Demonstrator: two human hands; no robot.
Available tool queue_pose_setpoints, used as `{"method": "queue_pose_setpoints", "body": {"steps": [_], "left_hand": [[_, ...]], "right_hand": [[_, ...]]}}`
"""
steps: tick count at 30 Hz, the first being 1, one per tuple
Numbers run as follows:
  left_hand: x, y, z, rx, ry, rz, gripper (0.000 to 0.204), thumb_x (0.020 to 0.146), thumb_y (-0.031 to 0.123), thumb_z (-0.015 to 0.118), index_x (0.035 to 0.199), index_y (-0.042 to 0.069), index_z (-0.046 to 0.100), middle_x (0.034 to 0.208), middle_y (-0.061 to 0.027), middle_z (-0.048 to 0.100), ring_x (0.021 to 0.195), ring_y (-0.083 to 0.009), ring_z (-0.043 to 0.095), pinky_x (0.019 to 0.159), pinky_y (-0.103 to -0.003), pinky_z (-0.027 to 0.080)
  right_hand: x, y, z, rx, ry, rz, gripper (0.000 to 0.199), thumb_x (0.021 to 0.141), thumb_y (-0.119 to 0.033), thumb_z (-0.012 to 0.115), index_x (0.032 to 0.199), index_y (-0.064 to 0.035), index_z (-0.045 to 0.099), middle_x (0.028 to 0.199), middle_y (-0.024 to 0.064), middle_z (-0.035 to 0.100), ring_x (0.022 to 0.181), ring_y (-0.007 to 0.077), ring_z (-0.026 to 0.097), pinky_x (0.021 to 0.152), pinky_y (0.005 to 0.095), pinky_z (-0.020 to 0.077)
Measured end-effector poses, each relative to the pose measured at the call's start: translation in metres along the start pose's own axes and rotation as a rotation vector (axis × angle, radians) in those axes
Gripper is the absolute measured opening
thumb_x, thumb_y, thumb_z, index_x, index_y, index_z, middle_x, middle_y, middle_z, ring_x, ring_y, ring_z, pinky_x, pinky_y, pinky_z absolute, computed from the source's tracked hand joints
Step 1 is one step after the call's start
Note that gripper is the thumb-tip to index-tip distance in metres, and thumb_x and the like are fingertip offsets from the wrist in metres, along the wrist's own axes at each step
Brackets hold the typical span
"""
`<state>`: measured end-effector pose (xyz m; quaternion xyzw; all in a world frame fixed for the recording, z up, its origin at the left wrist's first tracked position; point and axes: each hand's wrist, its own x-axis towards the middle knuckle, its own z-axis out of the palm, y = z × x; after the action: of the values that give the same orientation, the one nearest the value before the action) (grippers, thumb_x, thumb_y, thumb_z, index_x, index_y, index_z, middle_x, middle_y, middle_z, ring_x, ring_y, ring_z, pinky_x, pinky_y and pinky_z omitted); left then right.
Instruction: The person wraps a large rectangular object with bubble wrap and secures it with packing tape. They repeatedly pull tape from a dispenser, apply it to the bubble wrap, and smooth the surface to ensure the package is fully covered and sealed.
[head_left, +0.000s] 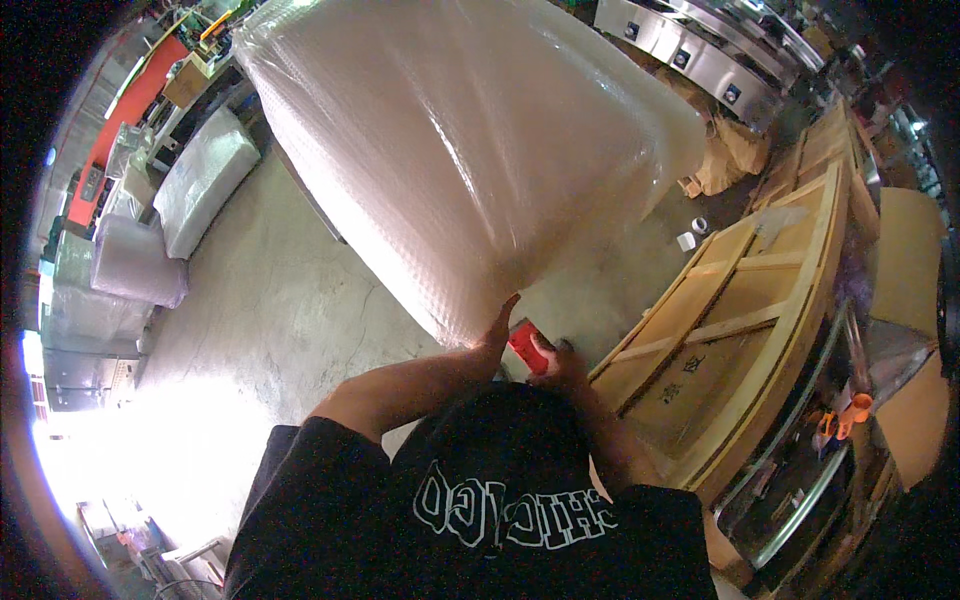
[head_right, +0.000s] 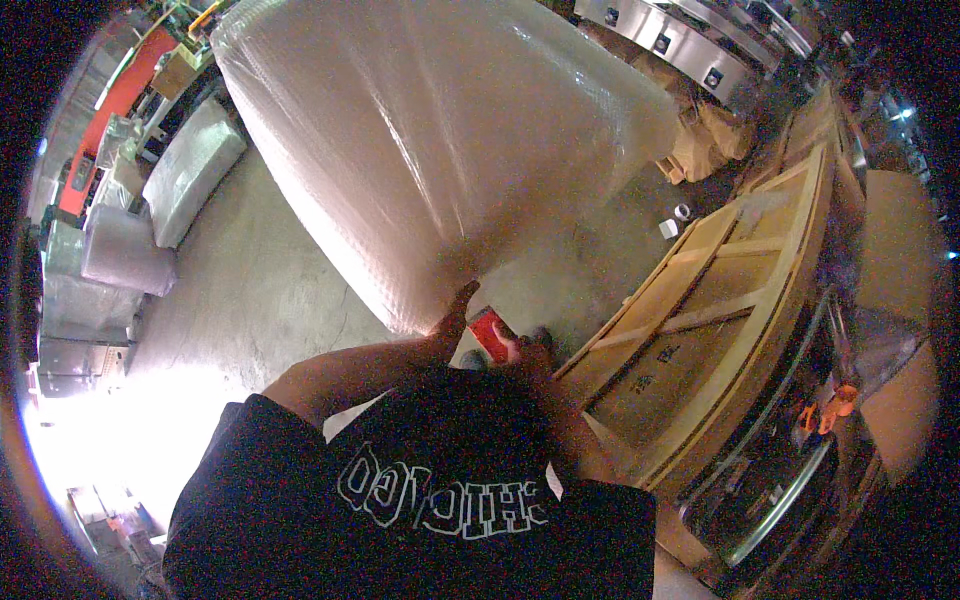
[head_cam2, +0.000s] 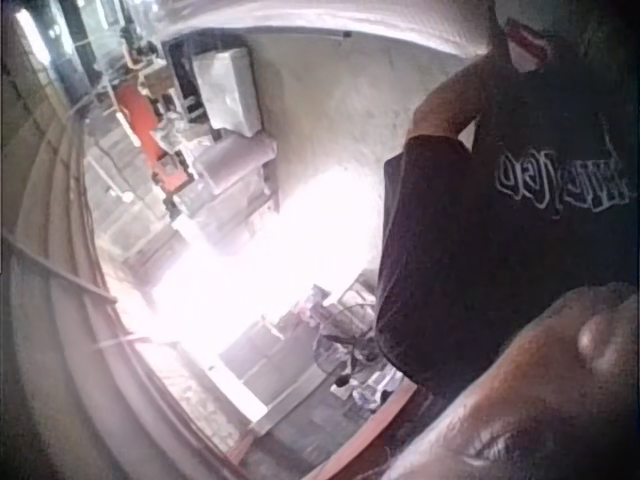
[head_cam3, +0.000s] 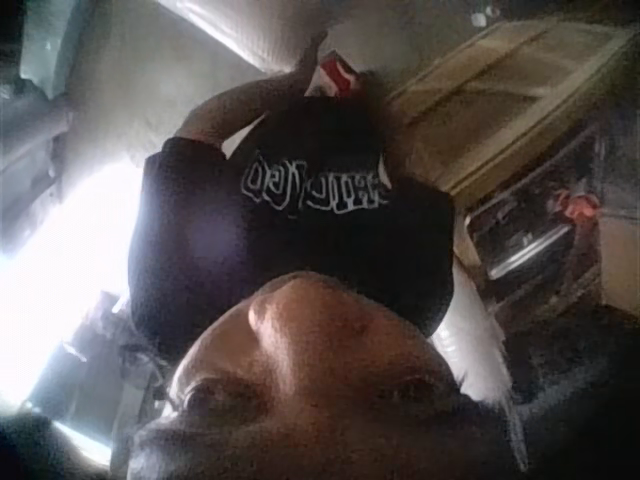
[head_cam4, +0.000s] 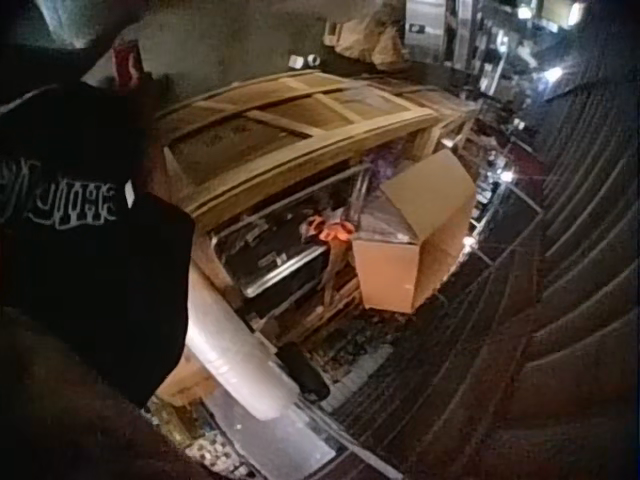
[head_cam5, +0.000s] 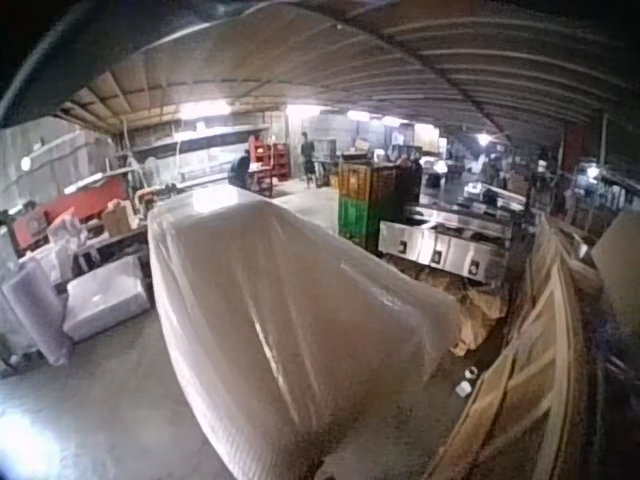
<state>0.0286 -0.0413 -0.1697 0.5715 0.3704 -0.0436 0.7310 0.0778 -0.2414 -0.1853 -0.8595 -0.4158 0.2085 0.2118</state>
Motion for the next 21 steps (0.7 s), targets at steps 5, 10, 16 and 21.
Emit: {"method": "queue_pose_setpoints", "body": {"steps": [5,10,16,21], "left_hand": [[0.082,-0.085,-0.038,-0.360,0.039,-0.019,0.064,0.092,0.062,0.063,0.134,0.013,0.062,0.132,-0.0114,0.063,0.121,-0.0287,0.057,0.106,-0.048,0.045],[0.038,-0.040,0.008,-0.014,0.126,0.060,0.071,0.091,0.063,0.062,0.137,0.010,0.058,0.136,-0.0149,0.060,0.123,-0.0322,0.056,0.107,-0.049,0.043],[0.017,-0.009,0.002,1.049,0.165,0.157,0.079,0.090,0.065,0.060,0.141,0.005,0.054,0.140,-0.0191,0.057,0.126,-0.0365,0.055,0.109,-0.051,0.041],[0.000,0.038,0.034,1.827,-0.656,0.135,0.085,0.090,0.067,0.058,0.144,0.002,0.050,0.144,-0.0226,0.054,0.129,-0.0401,0.054,0.111,-0.052,0.040]], "right_hand": [[0.047,-0.081,-0.039,0.040,-0.054,0.015,0.066,0.073,-0.038,0.076,0.134,-0.0148,0.062,0.093,0.0195,0.074,0.087,0.0439,0.071,0.085,0.0536,0.0560],[0.040,-0.041,0.023,-0.224,-0.149,-0.034,0.019,0.078,-0.024,0.069,0.088,-0.0085,0.072,0.085,0.0143,0.073,0.079,0.0386,0.071,0.072,0.0530,0.0549],[0.010,-0.049,-0.013,0.106,0.056,0.307,0.051,0.075,-0.034,0.075,0.117,-0.0064,0.065,0.101,0.0189,0.073,0.094,0.0401,0.071,0.083,0.0511,0.0568],[0.015,0.039,0.013,0.728,0.219,0.463,0.057,0.075,-0.038,0.079,0.121,-0.0087,0.063,0.095,0.0205,0.071,0.087,0.0361,0.070,0.082,0.0447,0.0560]]}}
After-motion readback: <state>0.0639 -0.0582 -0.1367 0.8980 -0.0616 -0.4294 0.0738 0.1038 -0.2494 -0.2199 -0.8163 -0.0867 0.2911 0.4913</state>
